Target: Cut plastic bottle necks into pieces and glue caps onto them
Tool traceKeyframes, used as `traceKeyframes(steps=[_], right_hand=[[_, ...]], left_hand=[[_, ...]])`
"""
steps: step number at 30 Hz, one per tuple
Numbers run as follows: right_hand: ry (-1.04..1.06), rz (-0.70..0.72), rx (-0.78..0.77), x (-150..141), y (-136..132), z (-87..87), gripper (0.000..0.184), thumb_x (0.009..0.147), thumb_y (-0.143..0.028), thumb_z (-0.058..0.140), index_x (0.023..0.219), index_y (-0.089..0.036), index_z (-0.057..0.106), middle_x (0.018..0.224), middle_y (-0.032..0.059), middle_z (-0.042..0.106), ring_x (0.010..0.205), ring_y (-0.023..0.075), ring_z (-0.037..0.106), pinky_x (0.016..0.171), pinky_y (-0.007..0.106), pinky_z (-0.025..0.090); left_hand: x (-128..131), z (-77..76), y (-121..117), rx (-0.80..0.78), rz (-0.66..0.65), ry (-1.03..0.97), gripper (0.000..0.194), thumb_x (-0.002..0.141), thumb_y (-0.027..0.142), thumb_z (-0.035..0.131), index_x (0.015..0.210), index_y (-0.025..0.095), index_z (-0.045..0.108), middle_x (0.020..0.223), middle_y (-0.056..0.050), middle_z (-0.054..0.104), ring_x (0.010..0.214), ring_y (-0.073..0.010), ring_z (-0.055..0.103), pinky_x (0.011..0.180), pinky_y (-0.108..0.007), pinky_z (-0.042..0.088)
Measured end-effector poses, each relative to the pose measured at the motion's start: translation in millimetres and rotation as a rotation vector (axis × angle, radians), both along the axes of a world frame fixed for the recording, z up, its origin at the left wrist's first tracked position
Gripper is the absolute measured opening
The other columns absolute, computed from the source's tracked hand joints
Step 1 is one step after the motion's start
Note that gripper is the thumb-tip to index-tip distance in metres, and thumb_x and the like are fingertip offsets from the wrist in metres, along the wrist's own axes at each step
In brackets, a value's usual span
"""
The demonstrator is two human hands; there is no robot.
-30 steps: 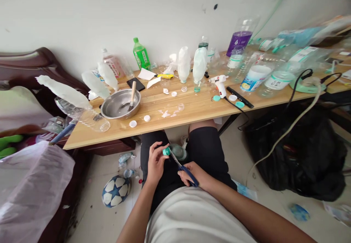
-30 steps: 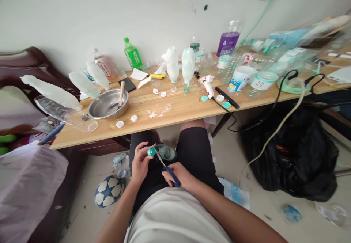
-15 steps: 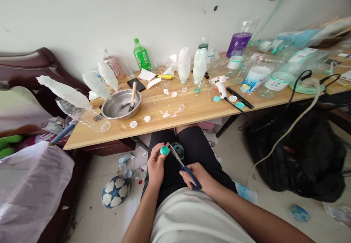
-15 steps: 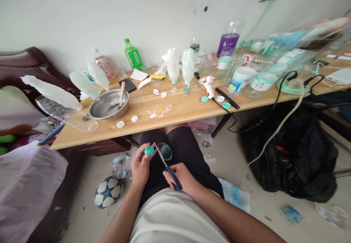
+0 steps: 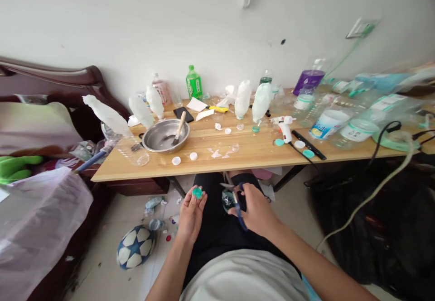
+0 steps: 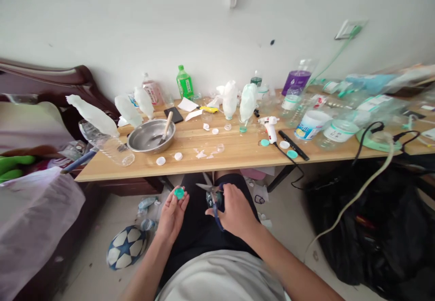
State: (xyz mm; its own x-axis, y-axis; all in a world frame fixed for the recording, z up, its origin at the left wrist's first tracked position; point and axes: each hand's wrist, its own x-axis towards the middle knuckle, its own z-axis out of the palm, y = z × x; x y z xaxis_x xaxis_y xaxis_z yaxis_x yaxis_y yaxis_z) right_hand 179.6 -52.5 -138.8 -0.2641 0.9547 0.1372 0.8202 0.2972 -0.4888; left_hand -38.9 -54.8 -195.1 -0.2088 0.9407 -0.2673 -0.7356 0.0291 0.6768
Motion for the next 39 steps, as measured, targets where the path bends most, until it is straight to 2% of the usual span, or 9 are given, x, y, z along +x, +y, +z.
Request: traceKeyframes(steps=[5,11,20,23,26,29,32,35,39], right_hand=[[-0.147,-0.124,0.01,-30,18,-23.8,0.028,0.075,-0.027,0.073,0.097,-0.017,0.061,0.097,0.0114,0.067,0.097,0.0298,0.061,0.088,0.038,0.045],[-0.095,-0.258,0.029,-42,19,-44.2,0.027,0.076,-0.017,0.066,0.103,-0.016,0.064,0.096,0.0092,0.071,0.095,0.0269,0.067,0.084,0.033,0.051],[0.088,-0.308,0.134,-20,-10,-63.8,0.035,0.079,-0.022,0.06,0.113,-0.015,0.062,0.107,0.0138,0.071,0.103,0.0273,0.068,0.09,0.036,0.055],[0.347,-0.307,0.217,7,-21,-13.5,0.034,0.084,-0.036,0.058,0.115,-0.022,0.059,0.106,0.0101,0.072,0.096,0.0251,0.07,0.082,0.034,0.058],[0.451,-0.395,0.333,51,-11,91.2,0.041,0.081,-0.046,0.062,0.12,-0.034,0.056,0.107,0.006,0.072,0.09,0.0271,0.07,0.078,0.039,0.059],[0.19,-0.627,0.572,101,43,207.9,0.037,0.075,-0.049,0.066,0.106,-0.029,0.061,0.103,0.0079,0.071,0.091,0.0293,0.066,0.079,0.042,0.054],[-0.113,-0.667,0.417,144,127,281.2,0.041,0.086,-0.046,0.052,0.109,-0.013,0.061,0.103,0.0161,0.069,0.086,0.0237,0.062,0.069,0.033,0.048],[-0.188,-0.655,0.296,171,208,293.1,0.036,0.084,-0.042,0.059,0.095,-0.008,0.066,0.092,0.0163,0.07,0.08,0.0228,0.063,0.065,0.031,0.045],[-0.251,-0.653,0.189,193,276,251.9,0.033,0.085,-0.042,0.064,0.09,-0.01,0.067,0.089,0.012,0.07,0.082,0.0218,0.065,0.068,0.031,0.048]], left_hand=[[9,-18.8,1,-0.034,-0.084,-0.039,0.038,0.068,0.03,0.085,0.101,0.015,0.074,0.103,-0.012,0.076,0.083,-0.0154,0.072,0.084,-0.028,0.057],[14,-35.1,5,-0.071,-0.19,0.083,0.042,0.067,0.033,0.085,0.103,0.014,0.074,0.105,-0.014,0.075,0.094,-0.0215,0.07,0.088,-0.032,0.057],[2,-41.2,8,-0.101,-0.146,0.044,0.045,0.061,0.035,0.088,0.1,0.015,0.076,0.103,-0.013,0.076,0.086,-0.0206,0.071,0.08,-0.031,0.058],[-4,-39.9,8,-0.143,-0.133,0.037,0.048,0.057,0.037,0.09,0.098,0.016,0.076,0.1,-0.013,0.076,0.082,-0.0207,0.071,0.076,-0.03,0.059],[-5,-37.7,15,-0.175,-0.15,0.042,0.05,0.059,0.041,0.088,0.1,0.016,0.075,0.098,-0.012,0.076,0.077,-0.0194,0.07,0.072,-0.03,0.058],[1,-37.5,33,-0.194,-0.163,0.035,0.049,0.063,0.047,0.085,0.099,0.015,0.074,0.086,-0.009,0.075,0.067,-0.0154,0.067,0.066,-0.027,0.056],[13,-44.5,53,-0.251,-0.192,0.017,0.047,0.064,0.048,0.084,0.096,0.014,0.074,0.07,-0.004,0.071,0.057,-0.0125,0.062,0.059,-0.025,0.054],[22,-61.1,68,-0.321,-0.248,0.0,0.043,0.062,0.041,0.087,0.092,0.014,0.074,0.069,-0.005,0.072,0.056,-0.013,0.063,0.059,-0.025,0.054],[27,-88.4,80,-0.397,-0.19,0.005,0.043,0.05,0.037,0.093,0.083,0.017,0.074,0.074,-0.007,0.076,0.051,-0.0134,0.063,0.056,-0.025,0.056]])
